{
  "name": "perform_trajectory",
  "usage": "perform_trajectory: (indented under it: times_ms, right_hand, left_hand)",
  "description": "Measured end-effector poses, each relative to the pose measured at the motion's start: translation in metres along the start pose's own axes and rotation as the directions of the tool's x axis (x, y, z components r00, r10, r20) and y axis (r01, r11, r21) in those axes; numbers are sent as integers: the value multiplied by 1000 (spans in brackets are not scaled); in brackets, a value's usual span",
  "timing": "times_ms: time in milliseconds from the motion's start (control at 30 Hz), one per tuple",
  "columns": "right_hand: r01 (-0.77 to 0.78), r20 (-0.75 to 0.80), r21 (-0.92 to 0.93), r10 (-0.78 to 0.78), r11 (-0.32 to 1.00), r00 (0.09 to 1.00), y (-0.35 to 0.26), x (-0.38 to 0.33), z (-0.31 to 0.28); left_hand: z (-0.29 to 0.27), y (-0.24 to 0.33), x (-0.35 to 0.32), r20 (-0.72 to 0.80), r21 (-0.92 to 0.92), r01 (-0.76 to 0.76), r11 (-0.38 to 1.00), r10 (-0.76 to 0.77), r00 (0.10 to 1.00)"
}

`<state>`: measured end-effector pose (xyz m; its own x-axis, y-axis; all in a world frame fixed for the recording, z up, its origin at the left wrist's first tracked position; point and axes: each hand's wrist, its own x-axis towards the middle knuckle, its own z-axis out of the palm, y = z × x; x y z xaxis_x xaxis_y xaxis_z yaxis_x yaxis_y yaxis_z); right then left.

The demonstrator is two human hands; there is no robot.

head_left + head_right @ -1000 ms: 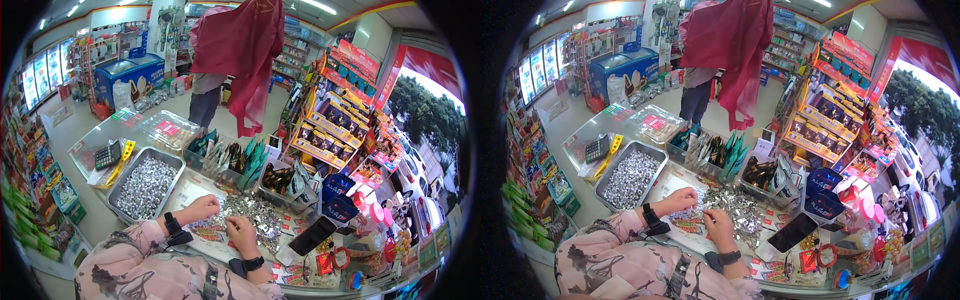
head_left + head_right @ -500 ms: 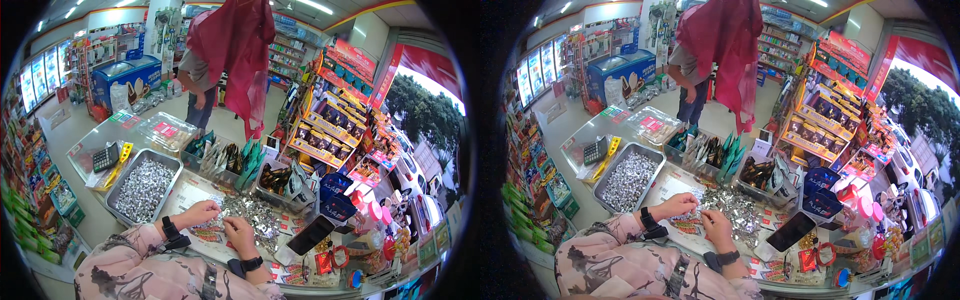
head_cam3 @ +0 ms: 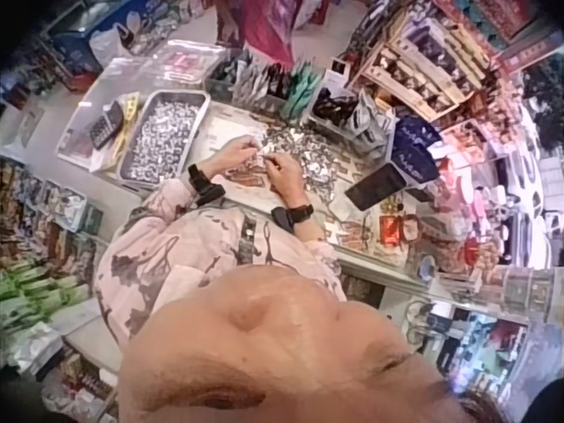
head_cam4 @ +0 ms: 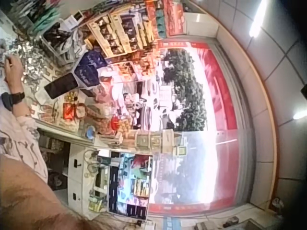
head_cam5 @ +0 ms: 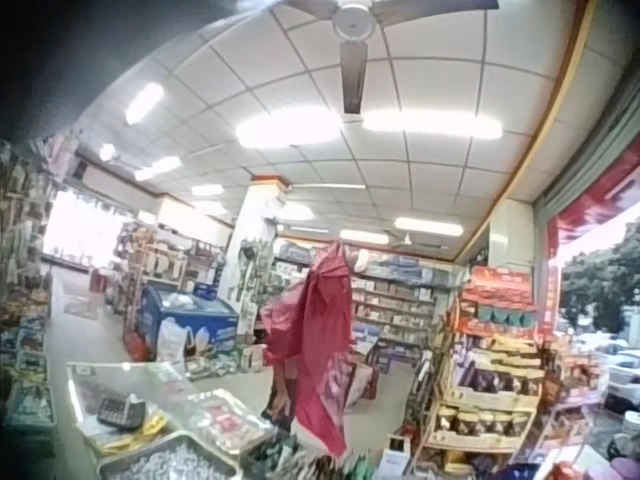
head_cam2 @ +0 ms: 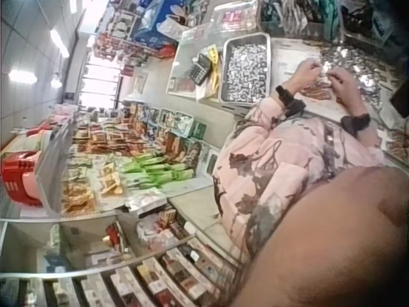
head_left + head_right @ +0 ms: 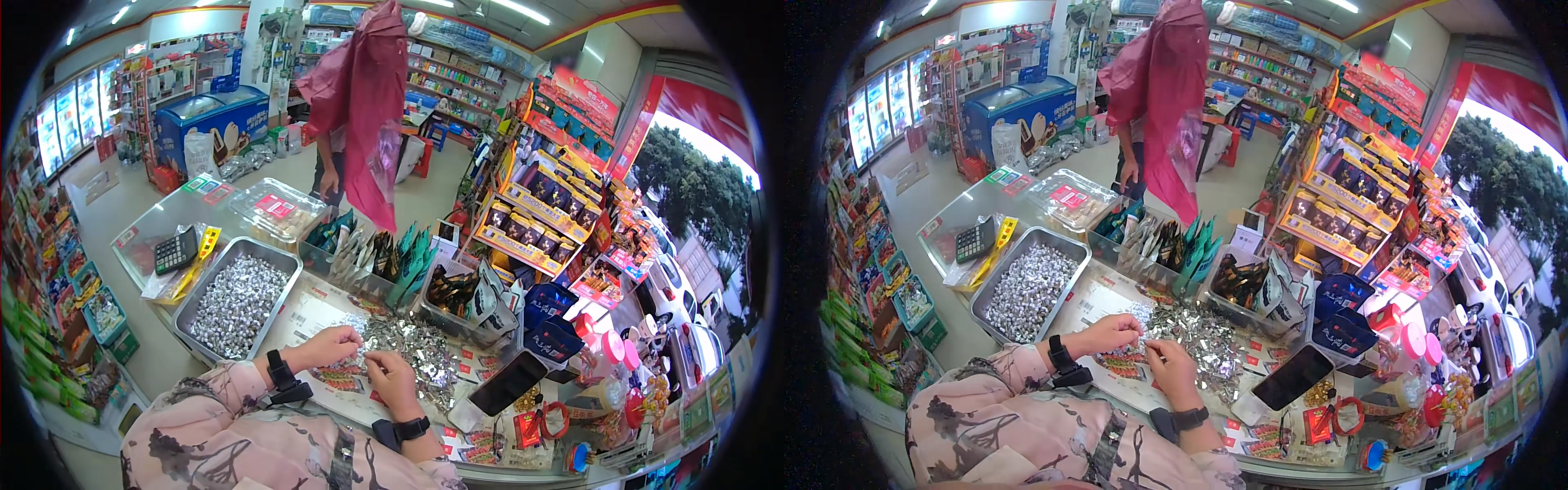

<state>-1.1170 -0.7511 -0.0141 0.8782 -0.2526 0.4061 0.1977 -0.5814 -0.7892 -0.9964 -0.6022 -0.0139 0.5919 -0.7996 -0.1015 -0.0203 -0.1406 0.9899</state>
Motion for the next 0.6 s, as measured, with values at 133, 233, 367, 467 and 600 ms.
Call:
perform_trajectory:
  times_ms: [133,233,367,467,600]
  right_hand:
    - [14,-4,-2,-15,1000,1000,2,-1,-1]
    - [57,-21,-26,-58,998,998,4,-3,0]
    - [-1,11,-10,1,1000,1000,5,-4,1]
    - [23,-6,12,-23,1000,1000,6,-2,2]
    - [-67,32,68,65,995,997,0,2,1]
  left_hand:
    - [2,1,0,-9,27,8,1000,-7,1000]
    - [3,-1,-1,-12,12,24,1000,-24,1000]
    - [4,-2,-2,-19,20,11,1000,-11,1000]
    - [2,-1,0,2,23,2,1000,-2,1000]
    - [-1,-4,1,1,11,0,1000,0,1000]
